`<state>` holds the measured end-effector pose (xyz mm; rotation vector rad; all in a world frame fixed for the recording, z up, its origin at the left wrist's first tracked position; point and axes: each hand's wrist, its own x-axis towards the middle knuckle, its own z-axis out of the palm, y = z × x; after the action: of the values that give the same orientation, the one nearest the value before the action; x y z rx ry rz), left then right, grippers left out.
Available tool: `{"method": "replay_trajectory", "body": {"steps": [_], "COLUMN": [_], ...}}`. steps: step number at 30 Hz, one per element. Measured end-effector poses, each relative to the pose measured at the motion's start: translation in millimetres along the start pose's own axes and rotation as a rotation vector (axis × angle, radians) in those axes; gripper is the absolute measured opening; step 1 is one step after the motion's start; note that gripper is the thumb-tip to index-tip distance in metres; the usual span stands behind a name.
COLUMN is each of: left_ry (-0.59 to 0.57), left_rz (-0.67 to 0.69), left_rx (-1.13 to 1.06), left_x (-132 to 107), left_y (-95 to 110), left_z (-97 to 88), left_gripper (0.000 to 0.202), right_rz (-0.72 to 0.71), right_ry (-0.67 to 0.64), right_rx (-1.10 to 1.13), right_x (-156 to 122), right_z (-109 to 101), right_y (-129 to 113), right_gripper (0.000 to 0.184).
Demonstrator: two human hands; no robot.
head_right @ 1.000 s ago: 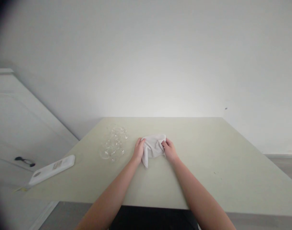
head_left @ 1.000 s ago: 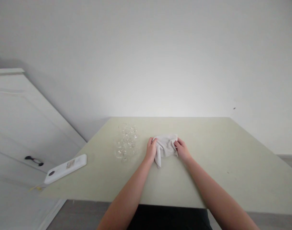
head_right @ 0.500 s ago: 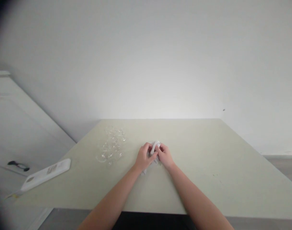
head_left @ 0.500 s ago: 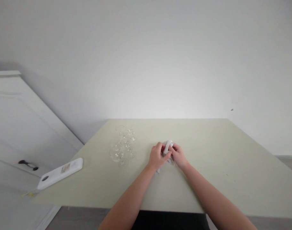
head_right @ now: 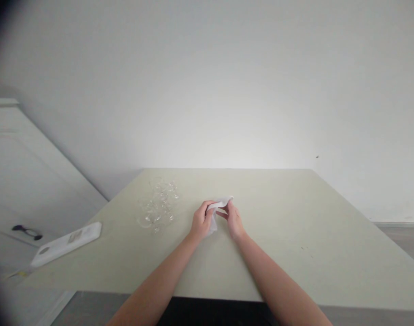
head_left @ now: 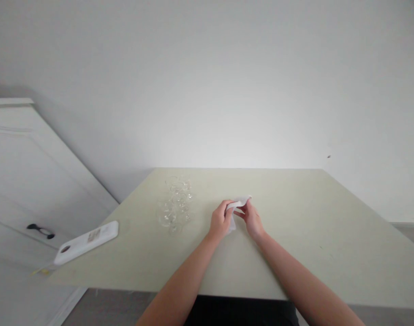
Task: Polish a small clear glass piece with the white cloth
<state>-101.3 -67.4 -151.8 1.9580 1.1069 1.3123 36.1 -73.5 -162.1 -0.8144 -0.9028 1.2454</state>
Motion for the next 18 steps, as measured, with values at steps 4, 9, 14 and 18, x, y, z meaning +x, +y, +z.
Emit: {"method": "replay_trajectory", "body": {"steps": [4, 9, 14, 18], "left_ry": [-0.114, -0.149, -0.095, -0.086], "left_rz": [0.145, 0.297, 0.463, 0.400], "left_rx": [0.114, 0.290, 0.364, 0.230], "left_x": [-5.6, -7.7, -12.1, -12.4], "left_y": [3.2, 6.6, 11.5, 12.4], "left_z": [0.7, -0.7, -2.0, -2.9], "left_gripper": [0.034, 0.041, 0.043, 0.043], "right_rz": [0.065, -0.051, -0.100, -0.095], "right_ry": [-0.095, 0.022, 0.082, -0.012], "right_rx": [-0.075, -0.165, -0.198, -0.167], "right_x": [-5.2, -2.3, 8.6, 14.8], "right_z": [4.3, -6.8, -20.6, -24.1], "right_y": [10.9, 26.2, 43.2, 48.9], "right_gripper": [0.037, 0.039, 0.045, 0.042]}}
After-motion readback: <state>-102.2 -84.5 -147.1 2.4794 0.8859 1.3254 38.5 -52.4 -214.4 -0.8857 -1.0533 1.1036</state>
